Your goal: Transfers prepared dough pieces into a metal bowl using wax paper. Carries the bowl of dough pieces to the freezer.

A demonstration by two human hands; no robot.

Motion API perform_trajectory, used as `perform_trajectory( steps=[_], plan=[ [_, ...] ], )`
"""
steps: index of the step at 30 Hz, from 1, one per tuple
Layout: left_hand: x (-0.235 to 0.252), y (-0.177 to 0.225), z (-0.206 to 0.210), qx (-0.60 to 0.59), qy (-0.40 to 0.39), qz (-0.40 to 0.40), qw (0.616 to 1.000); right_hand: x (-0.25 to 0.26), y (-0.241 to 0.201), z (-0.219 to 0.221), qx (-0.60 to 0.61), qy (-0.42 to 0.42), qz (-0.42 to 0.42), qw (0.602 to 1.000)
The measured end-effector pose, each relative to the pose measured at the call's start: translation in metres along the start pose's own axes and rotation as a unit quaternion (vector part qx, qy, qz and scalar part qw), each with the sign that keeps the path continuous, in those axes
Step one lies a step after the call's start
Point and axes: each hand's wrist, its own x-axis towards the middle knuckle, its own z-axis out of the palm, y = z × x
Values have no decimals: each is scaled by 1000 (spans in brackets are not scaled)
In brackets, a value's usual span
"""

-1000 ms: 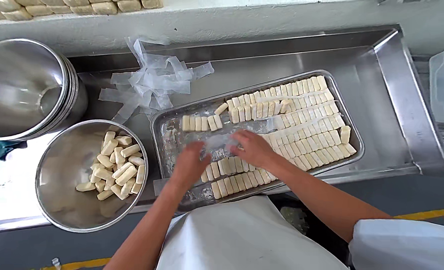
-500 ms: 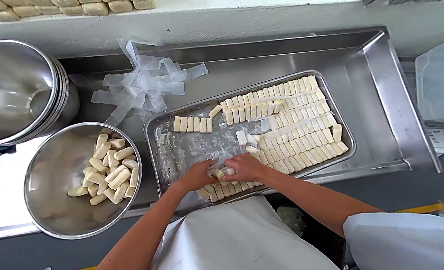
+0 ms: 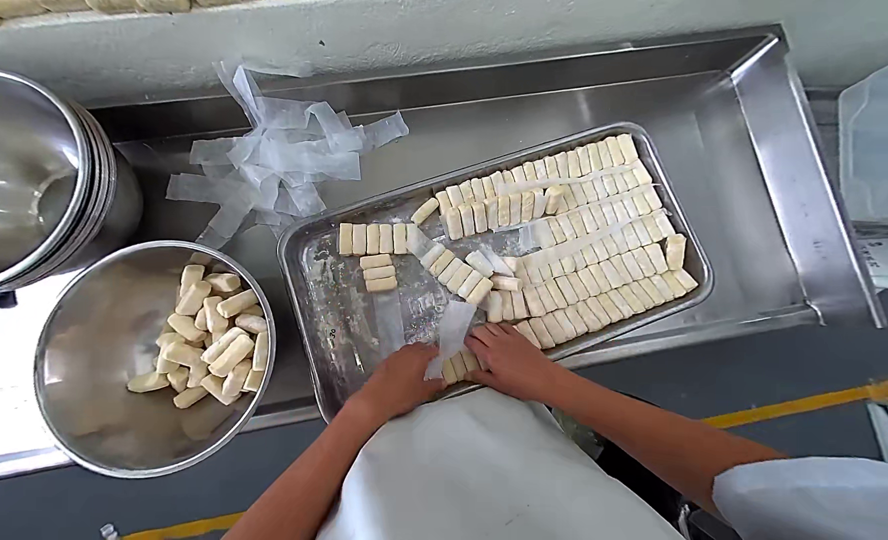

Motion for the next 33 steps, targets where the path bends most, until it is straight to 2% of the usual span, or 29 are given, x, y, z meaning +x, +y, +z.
perform_trajectory(
  steps=[3, 7, 12, 16, 19, 21, 23, 26, 33],
  plan=[
    [6, 0, 8, 7, -2, -23, 1000, -3, -3, 11, -8, 39, 40, 998],
    [19, -1, 6, -37, 1, -22, 999, 13, -4, 1, -2, 7, 74, 997],
    [19, -4, 8, -65, 1, 3, 998, 10, 6, -2, 8, 1, -13, 1000],
    [15, -5, 9, -71, -16, 13, 997, 6, 23, 7, 56, 55, -104, 991],
    [0, -3, -1, -180, 54, 48, 981, 8, 13, -16, 173, 104, -52, 978],
    [-23, 3, -20, -258, 138, 85, 953, 15, 0, -46, 275, 162, -13, 948],
    [-54, 11, -42, -293, 232, 127, 919, 21, -10, -79, 345, 236, -14, 908],
    [-94, 20, -70, -302, 331, 162, 879, 27, -27, -124, 404, 319, -67, 854],
    [-154, 18, -95, -330, 424, 227, 812, 21, -117, -215, 368, 352, -254, 822]
  ],
)
